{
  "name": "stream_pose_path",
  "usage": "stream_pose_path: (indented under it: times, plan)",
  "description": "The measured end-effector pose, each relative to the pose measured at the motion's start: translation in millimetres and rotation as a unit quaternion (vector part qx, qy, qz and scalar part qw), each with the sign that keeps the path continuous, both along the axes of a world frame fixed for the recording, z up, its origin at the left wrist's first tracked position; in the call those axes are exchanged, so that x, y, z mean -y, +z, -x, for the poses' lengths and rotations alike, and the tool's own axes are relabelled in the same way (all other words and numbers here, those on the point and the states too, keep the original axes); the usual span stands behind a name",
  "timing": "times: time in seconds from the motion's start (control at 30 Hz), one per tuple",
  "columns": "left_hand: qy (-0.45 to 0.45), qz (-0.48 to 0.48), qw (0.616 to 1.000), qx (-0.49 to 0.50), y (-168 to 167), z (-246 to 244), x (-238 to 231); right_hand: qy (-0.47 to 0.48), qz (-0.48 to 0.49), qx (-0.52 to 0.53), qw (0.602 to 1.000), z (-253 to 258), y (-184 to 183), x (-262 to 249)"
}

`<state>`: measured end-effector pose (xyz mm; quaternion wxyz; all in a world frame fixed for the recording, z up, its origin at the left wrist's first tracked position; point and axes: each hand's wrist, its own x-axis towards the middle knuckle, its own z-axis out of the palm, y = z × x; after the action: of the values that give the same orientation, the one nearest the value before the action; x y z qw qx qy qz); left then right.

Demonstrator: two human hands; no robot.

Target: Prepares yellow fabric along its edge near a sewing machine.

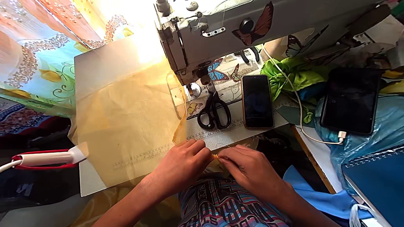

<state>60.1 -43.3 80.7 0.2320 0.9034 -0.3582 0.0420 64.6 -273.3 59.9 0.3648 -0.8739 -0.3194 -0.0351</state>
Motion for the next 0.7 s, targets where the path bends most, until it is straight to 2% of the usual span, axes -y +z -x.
stream_pose_path:
  times: [0.13, 0.33, 0.57, 0.7]
  plan:
    - [0.017, 0.023, 0.998, 0.048, -4.3, 4.5, 5.8, -0.009, -0.071, -0.019, 0.997, -2.1, -5.0, -0.5]
    - [-0.044, 0.085, 0.994, 0.055, -8.1, 0.4, -4.0, 0.051, -0.167, -0.065, 0.983, -2.5, -7.0, 2.0]
    - [-0.072, 0.133, 0.989, 0.005, -1.5, -2.1, -10.1, 0.097, -0.200, -0.051, 0.974, -4.5, -2.8, 4.2]
    - [-0.113, 0.127, 0.985, -0.021, 0.5, -5.3, -19.5, 0.127, -0.199, -0.046, 0.971, -4.0, 1.1, 7.1]
